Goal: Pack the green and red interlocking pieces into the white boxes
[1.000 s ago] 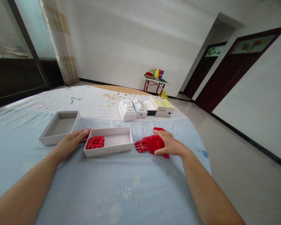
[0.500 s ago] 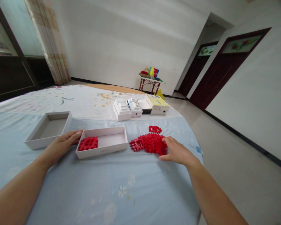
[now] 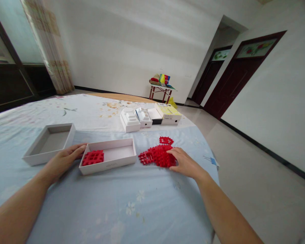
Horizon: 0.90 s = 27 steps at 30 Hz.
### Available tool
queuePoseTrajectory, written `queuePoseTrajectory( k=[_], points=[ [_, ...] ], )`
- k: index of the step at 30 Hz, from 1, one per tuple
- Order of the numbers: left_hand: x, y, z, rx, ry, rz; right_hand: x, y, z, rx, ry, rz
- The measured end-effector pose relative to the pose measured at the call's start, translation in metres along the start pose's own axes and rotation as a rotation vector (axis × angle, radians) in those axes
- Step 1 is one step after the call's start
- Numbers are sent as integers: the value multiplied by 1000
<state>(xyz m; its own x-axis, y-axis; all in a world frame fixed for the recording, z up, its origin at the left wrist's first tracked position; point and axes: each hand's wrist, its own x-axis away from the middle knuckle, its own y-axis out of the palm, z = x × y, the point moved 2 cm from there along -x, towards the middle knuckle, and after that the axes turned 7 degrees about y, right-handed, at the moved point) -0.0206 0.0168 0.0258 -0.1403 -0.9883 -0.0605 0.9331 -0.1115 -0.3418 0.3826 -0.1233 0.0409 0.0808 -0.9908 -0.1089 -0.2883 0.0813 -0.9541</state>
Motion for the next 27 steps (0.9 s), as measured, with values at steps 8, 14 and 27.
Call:
queuePoseTrajectory(
  k=[8,14,27],
  points=[
    [0,0,1,-5,8,-2,0,2,1,43,-17,29],
    [-1,0,-7,24,-11,-33,-4,-3,-17,12,-135,40],
    [5,2,9,-4,3,-9,-7,14,-13,21,-182,53]
  ],
)
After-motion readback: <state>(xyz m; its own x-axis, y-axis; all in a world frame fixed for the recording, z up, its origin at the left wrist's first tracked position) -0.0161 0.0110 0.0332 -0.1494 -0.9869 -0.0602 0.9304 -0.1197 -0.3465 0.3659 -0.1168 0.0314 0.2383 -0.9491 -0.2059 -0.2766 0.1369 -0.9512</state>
